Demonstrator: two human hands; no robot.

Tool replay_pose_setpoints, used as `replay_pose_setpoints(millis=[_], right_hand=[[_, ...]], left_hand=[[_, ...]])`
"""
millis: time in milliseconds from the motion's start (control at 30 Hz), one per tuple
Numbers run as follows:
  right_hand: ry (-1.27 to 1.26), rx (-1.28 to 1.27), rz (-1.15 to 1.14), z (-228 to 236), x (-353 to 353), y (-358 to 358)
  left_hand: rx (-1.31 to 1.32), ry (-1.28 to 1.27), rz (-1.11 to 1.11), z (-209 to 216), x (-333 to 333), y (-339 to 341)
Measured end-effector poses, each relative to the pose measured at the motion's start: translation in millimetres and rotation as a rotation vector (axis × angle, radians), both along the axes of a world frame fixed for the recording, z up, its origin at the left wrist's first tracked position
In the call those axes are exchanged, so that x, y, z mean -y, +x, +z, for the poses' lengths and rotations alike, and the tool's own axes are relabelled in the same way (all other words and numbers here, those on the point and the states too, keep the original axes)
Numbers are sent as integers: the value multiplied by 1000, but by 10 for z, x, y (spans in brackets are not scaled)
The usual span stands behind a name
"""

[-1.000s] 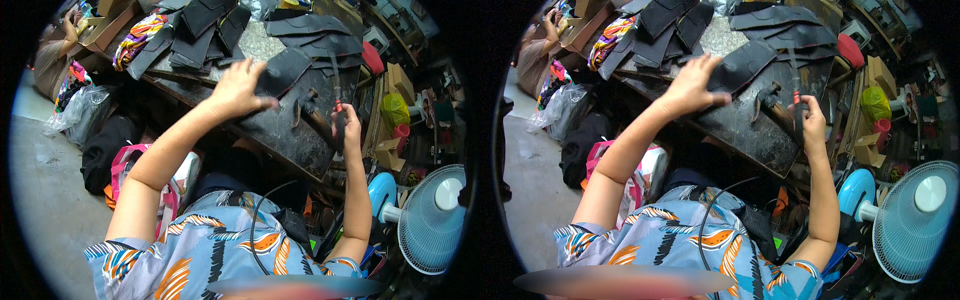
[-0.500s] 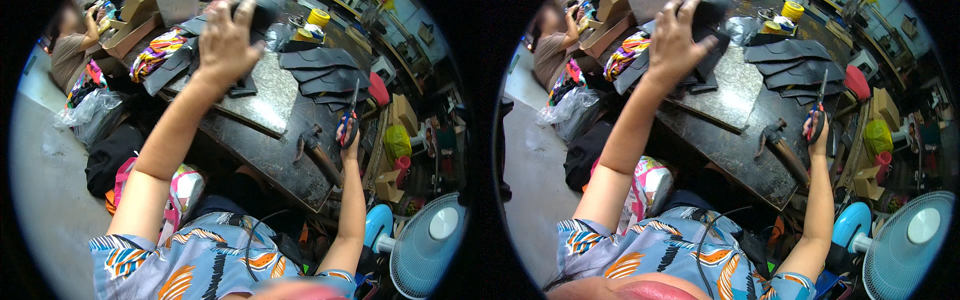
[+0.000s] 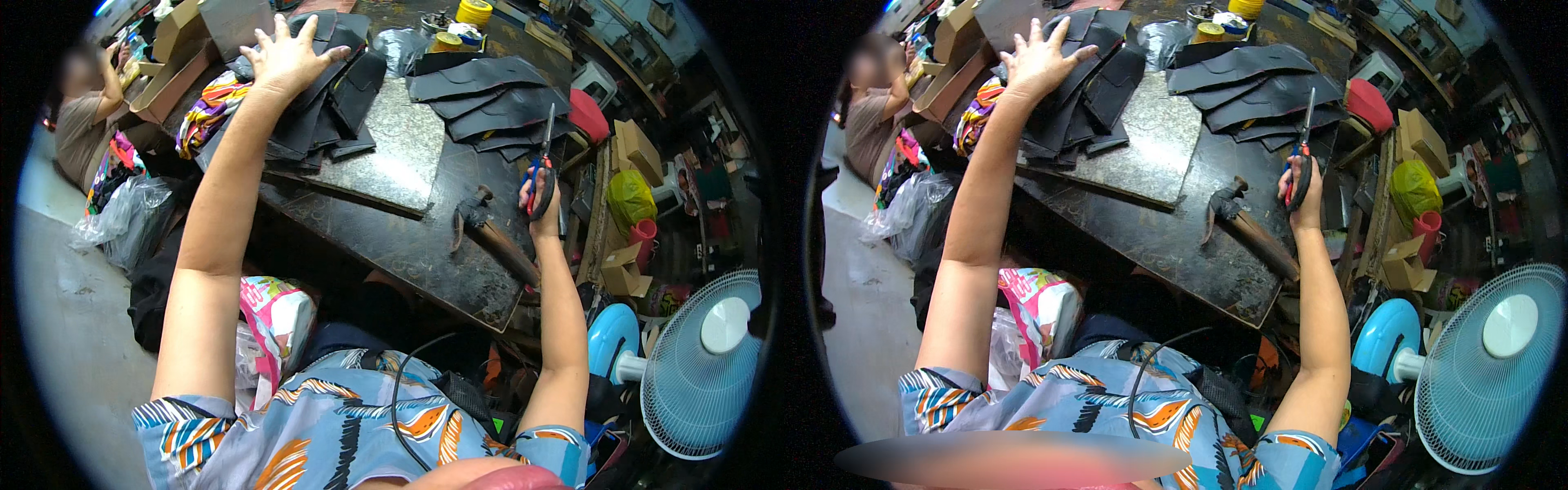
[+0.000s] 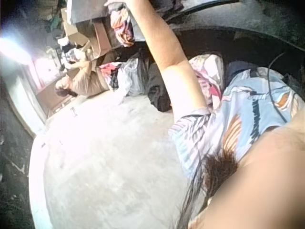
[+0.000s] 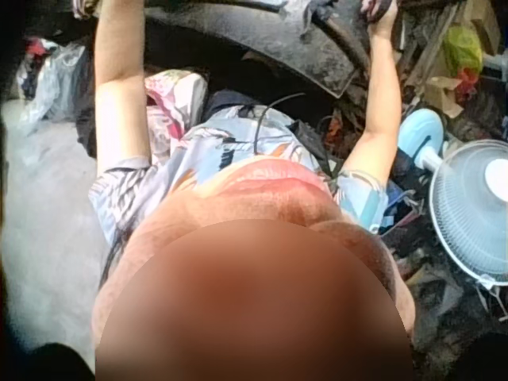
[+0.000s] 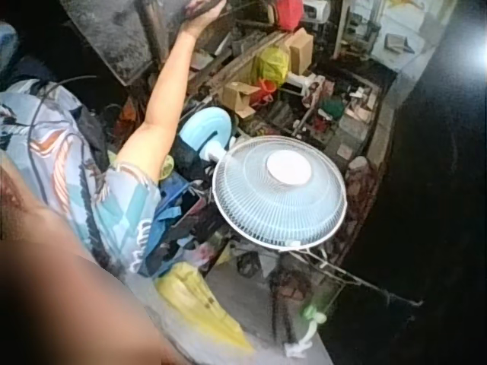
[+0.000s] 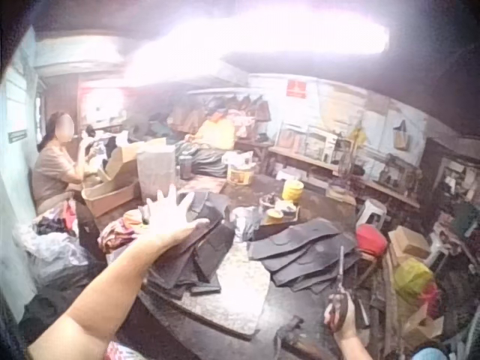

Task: The person applies a yellowish adhesive from a small jar to the edges of black leather pieces using a small brush. The person repeatedly dips the brush into the jar and coats the edges of multiple leather pieces, then places them on the table.

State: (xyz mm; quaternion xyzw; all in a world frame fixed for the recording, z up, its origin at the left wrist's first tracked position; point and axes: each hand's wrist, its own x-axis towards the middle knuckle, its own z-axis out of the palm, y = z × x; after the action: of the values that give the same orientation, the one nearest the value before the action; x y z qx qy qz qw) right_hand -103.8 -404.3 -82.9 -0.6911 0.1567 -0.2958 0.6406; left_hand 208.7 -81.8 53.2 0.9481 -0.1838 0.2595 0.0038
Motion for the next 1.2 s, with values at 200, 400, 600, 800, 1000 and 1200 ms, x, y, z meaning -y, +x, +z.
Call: replay_pose_setpoints(millis=[200, 400, 600, 800, 1000, 1200], right_hand=[[37, 31, -38, -43, 24, 20], [24, 30, -53, -54, 31, 39], [48, 37, -76, -62, 41, 31], [41, 40, -95, -39, 23, 45], [5, 22, -130, -13, 7, 55], [27, 56, -145, -56, 34, 67]], left_hand=[[73, -81, -137, 271, 472, -446], [-194, -10, -638, -411, 1675, -593], [-458, -31, -666, -997, 2283, -309], [-395, -98, -753, -656, 2273, 47], [37, -175, -661, -425, 2276, -473], [10, 97, -746, -845, 2337, -1257]])
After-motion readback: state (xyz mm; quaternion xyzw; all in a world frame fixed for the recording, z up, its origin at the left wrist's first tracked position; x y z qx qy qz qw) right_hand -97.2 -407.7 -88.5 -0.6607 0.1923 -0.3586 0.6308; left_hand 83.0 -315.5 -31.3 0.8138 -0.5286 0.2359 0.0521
